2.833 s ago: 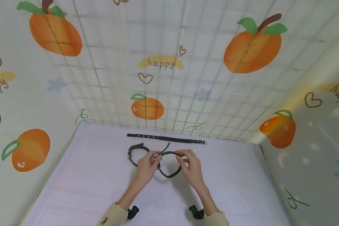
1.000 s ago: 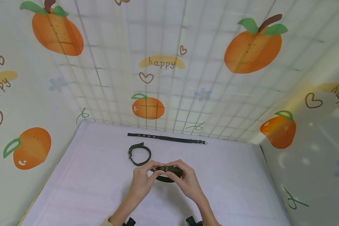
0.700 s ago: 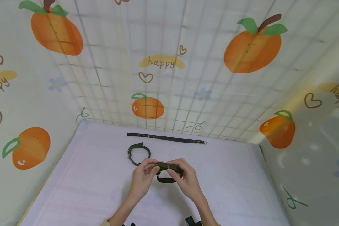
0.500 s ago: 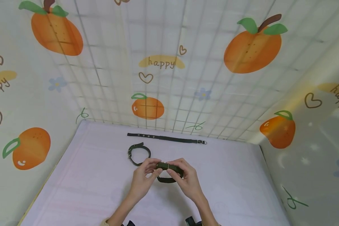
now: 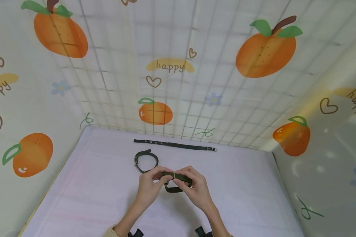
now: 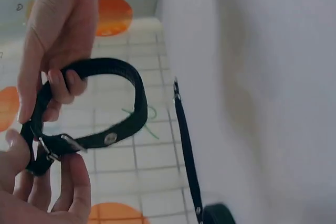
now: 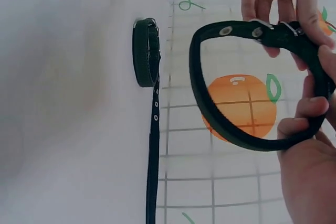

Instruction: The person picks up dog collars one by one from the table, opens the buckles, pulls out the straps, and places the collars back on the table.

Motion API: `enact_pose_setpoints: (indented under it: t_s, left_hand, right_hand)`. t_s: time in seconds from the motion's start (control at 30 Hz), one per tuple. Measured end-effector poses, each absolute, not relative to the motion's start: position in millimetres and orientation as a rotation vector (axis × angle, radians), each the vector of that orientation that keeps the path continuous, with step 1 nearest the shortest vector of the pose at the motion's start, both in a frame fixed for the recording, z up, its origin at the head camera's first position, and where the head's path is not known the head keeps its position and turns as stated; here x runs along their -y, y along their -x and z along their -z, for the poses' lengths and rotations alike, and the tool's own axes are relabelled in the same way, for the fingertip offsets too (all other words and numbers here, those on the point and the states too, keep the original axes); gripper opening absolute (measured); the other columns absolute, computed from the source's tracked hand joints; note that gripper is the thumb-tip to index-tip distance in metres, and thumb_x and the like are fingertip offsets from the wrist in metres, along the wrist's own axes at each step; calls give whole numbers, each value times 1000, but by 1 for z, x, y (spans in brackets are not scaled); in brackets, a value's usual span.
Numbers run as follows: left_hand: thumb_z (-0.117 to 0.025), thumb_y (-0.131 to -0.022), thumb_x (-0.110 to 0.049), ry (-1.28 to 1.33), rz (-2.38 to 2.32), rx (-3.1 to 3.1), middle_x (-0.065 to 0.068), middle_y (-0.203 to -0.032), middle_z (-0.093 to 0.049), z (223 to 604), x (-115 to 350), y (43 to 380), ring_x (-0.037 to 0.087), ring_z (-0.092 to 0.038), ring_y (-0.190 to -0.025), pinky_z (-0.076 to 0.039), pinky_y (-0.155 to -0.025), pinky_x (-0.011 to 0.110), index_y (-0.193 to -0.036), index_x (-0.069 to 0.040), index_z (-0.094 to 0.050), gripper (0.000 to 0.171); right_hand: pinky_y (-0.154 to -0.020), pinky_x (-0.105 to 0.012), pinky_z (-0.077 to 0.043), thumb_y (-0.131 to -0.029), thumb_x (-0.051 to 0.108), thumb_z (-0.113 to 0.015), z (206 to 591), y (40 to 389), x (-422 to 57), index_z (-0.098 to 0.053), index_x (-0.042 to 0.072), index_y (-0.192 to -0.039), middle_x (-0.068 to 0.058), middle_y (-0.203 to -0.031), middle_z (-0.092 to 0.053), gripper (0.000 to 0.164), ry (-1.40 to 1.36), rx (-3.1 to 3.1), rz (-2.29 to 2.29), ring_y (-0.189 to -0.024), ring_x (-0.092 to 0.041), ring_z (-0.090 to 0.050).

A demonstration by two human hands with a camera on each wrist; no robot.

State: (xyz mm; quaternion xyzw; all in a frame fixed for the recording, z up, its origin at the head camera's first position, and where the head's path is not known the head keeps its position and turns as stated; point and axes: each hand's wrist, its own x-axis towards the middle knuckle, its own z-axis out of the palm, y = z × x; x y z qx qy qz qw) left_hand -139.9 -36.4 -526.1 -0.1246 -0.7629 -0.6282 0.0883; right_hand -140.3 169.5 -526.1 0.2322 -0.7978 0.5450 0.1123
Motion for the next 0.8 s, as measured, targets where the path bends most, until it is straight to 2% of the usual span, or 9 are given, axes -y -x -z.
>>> enact_pose_setpoints:
  t_s: [0.17, 0.37, 0.47, 0.6, 0.7, 0.8]
  left_hand:
    - [-81, -96, -28, 158, 2204, 2154, 1, -111, -84, 524, 36, 139, 9, -80, -103, -62, -92, 22, -114, -22, -80, 19]
    - [-71, -104, -25, -19, 2469, 1943, 14, -123, -81, 525, 32, 139, 13, -79, -100, -63, -90, 25, -126, -4, -72, 30]
    - [-68, -107, -22, -35, 2512, 1865, 19, -126, -79, 525, 30, 138, 14, -79, -100, -63, -89, 25, -128, 0, -68, 31]
    - [-72, -104, -18, 127, 2355, 1968, 18, -123, -80, 526, 29, 135, 9, -74, -102, -59, -90, 21, -127, -8, -70, 25]
    - [-77, -100, -18, 303, 2094, 2117, 4, -119, -81, 529, 28, 133, 7, -71, -105, -56, -93, 23, -125, -22, -72, 26]
    - [-79, -99, -21, 385, 1911, 2192, -6, -115, -79, 532, 27, 131, 6, -70, -106, -56, -96, 26, -124, -27, -73, 27]
  right_hand:
    - [-62, -19, -47, -98, 6, -79, 526, 142, -167, -78, 13, -121, -7, -107, -70, 24, -650, 2288, -1690, -80, 0, -52]
    - [-62, -18, -44, -98, 0, -76, 528, 143, -165, -77, 8, -122, -11, -106, -68, 25, -598, 2214, -1808, -82, 1, -51]
    - [-63, -18, -44, -97, -2, -76, 529, 142, -164, -77, 6, -121, -13, -106, -68, 25, -593, 2190, -1835, -82, 2, -51]
    - [-64, -18, -45, -97, -3, -75, 530, 139, -164, -77, 5, -121, -9, -106, -67, 25, -602, 2185, -1863, -84, 1, -52]
    - [-72, -16, -53, -99, -3, -73, 528, 137, -164, -74, 5, -122, 0, -110, -67, 24, -586, 2191, -1901, -91, 0, -61]
    - [-85, -20, -60, -102, -3, -69, 527, 135, -164, -71, 3, -124, 6, -116, -68, 22, -574, 2191, -1945, -102, -4, -69]
